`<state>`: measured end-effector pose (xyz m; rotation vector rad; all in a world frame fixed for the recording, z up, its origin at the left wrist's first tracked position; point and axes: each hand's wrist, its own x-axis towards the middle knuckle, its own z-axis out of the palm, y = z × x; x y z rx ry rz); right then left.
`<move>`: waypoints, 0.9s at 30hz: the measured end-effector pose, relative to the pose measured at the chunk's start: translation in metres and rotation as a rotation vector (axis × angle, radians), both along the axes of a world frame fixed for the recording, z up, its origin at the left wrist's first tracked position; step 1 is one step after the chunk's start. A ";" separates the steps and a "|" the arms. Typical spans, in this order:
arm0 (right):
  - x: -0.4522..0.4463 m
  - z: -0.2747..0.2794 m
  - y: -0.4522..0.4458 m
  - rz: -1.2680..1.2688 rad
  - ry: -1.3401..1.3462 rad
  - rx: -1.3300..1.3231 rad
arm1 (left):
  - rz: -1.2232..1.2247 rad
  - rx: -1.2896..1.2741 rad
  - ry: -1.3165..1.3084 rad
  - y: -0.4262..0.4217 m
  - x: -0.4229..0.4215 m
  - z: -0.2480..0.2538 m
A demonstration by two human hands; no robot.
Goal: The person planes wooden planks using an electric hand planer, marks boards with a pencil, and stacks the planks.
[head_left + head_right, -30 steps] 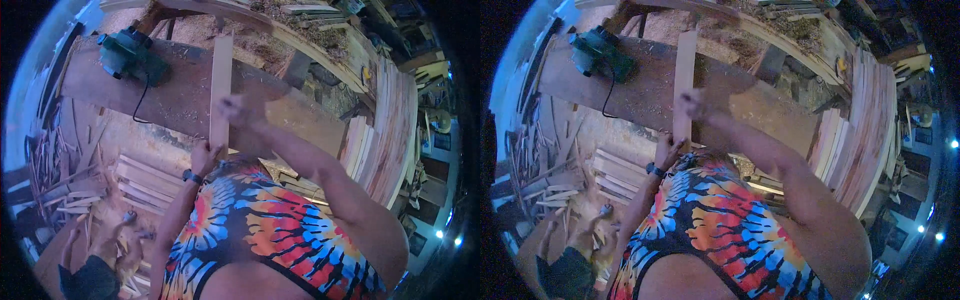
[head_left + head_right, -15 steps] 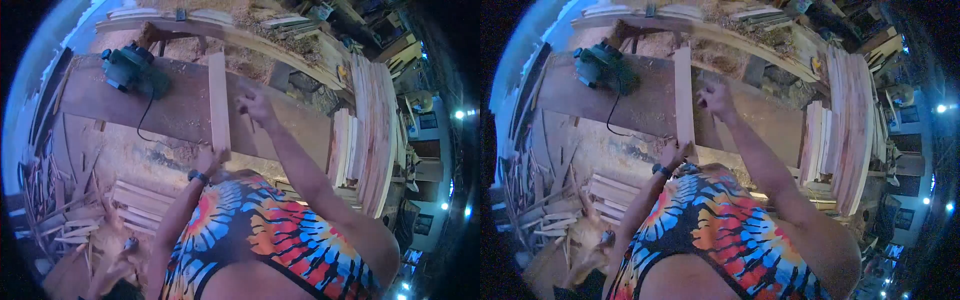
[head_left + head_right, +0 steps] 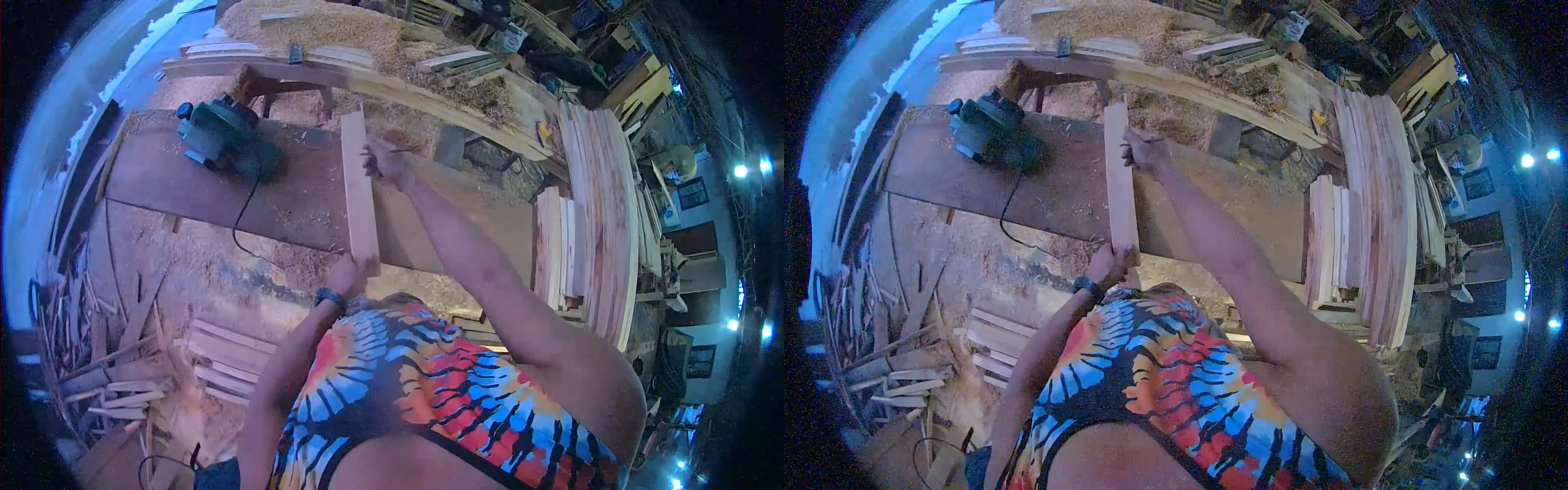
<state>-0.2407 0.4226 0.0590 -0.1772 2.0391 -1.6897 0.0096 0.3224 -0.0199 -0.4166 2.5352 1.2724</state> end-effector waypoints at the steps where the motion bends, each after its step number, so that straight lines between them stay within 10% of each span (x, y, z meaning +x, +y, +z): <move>1: -0.004 -0.002 -0.003 0.020 0.030 0.032 | -0.011 -0.051 0.048 0.001 0.001 -0.006; 5: -0.029 -0.040 -0.010 0.028 0.202 0.131 | 0.005 0.033 -0.025 0.002 0.000 -0.018; 10: -0.058 -0.151 0.000 0.267 -0.021 -0.800 | 0.009 0.141 -0.167 -0.002 0.001 0.026; 14: 0.000 -0.100 0.020 0.022 0.249 0.105 | -0.002 0.079 -0.119 0.000 0.002 0.019; 23: 0.136 -0.022 0.046 0.446 0.246 0.384 | 0.005 0.126 -0.005 0.001 0.003 -0.009; 27: 0.155 0.010 0.061 -0.032 0.234 0.054 | 0.109 0.383 -0.047 0.000 0.000 0.016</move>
